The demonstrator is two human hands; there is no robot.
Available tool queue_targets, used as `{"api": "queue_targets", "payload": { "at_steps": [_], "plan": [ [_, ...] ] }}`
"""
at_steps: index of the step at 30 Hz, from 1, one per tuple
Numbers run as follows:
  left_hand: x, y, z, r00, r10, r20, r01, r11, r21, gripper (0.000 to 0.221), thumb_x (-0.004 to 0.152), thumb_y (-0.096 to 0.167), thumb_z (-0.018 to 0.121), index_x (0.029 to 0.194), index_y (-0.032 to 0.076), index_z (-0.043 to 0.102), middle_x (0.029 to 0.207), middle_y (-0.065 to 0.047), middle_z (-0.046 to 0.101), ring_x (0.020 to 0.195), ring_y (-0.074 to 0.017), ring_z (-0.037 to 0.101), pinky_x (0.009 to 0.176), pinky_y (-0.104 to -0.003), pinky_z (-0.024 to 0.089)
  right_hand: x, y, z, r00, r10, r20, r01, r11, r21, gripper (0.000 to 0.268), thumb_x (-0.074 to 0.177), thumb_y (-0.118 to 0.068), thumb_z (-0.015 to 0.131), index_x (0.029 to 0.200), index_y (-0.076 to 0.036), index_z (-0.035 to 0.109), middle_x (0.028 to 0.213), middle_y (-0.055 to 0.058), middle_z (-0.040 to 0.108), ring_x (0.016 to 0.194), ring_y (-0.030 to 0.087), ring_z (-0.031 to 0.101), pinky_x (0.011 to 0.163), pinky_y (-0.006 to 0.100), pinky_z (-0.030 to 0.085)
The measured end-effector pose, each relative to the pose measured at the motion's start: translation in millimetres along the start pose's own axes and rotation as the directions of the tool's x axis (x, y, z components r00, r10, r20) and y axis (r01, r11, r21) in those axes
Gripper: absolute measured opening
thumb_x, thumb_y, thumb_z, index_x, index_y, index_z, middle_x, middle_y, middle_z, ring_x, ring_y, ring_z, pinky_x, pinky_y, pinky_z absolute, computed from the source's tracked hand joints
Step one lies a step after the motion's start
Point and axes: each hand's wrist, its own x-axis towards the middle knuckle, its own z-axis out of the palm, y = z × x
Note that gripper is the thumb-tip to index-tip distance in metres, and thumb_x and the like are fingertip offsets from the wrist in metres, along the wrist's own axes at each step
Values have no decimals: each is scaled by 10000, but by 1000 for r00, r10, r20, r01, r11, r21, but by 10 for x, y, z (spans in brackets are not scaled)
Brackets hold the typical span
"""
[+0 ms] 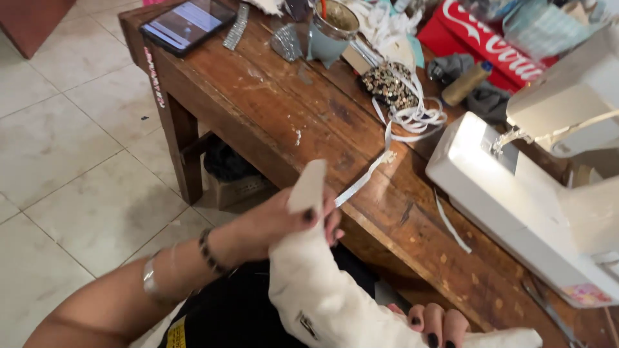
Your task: Turning a crescent-shaped fabric pillow right-side out and shaping it by hand
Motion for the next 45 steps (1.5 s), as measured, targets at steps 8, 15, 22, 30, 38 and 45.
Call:
{"api": "queue_targets", "payload": {
  "at_steps": [8,15,22,30,38,45],
  "plan": [
    [-311,-355,307,969,-245,23,219,902,373,428,574,161,948,775,156,570,794,39,632,731,-73,594,682,-219,499,1187,295,1210,968,115,221,-86,987,-137,401,930,-293,920,1092,-78,623,1034,142,701,995,354,681,1016,645,437],
    [-407,-246,204,924,-375,-79,354,756,550,313,767,305,875,686,146,617,620,48,641,598,-32,569,553,-221,451,1052,-309,454,918,263,297,-200,954,-225,745,950,-753,570,663,-69,636,694,111,664,688,320,654,844,480,501],
    [-524,-5,227,1000,-7,-8,8,999,45,374,972,378,674,793,76,545,715,-119,605,776,-325,705,816,-463,568,1092,-151,1666,818,-201,-539,-69,896,-439,538,1102,-474,539,647,-201,446,533,-56,414,544,150,452,751,342,436],
    [-483,99,252,963,-10,270,41,993,-108,456,987,357,794,1160,40,517,1131,-115,599,1123,-270,609,1230,-538,365,1032,-272,863,992,-125,-12,125,992,1,294,1088,-356,717,1000,-85,646,874,89,721,876,297,655,922,495,443],
    [-442,57,505,923,-335,189,199,836,511,455,879,495,723,1000,56,719,730,98,539,707,0,491,550,-246,358,1260,-335,1642,911,247,-330,-360,867,-345,674,1025,-572,425,489,-163,454,387,-20,440,330,193,403,586,430,342],
    [-73,253,307,999,-37,28,36,999,21,411,939,418,684,962,11,632,865,-131,673,866,-253,679,811,-379,544,1611,-258,1648,949,-53,-311,-7,982,-190,579,958,-600,567,1136,-54,493,1063,121,511,981,266,505,989,500,394]
  ]
}}
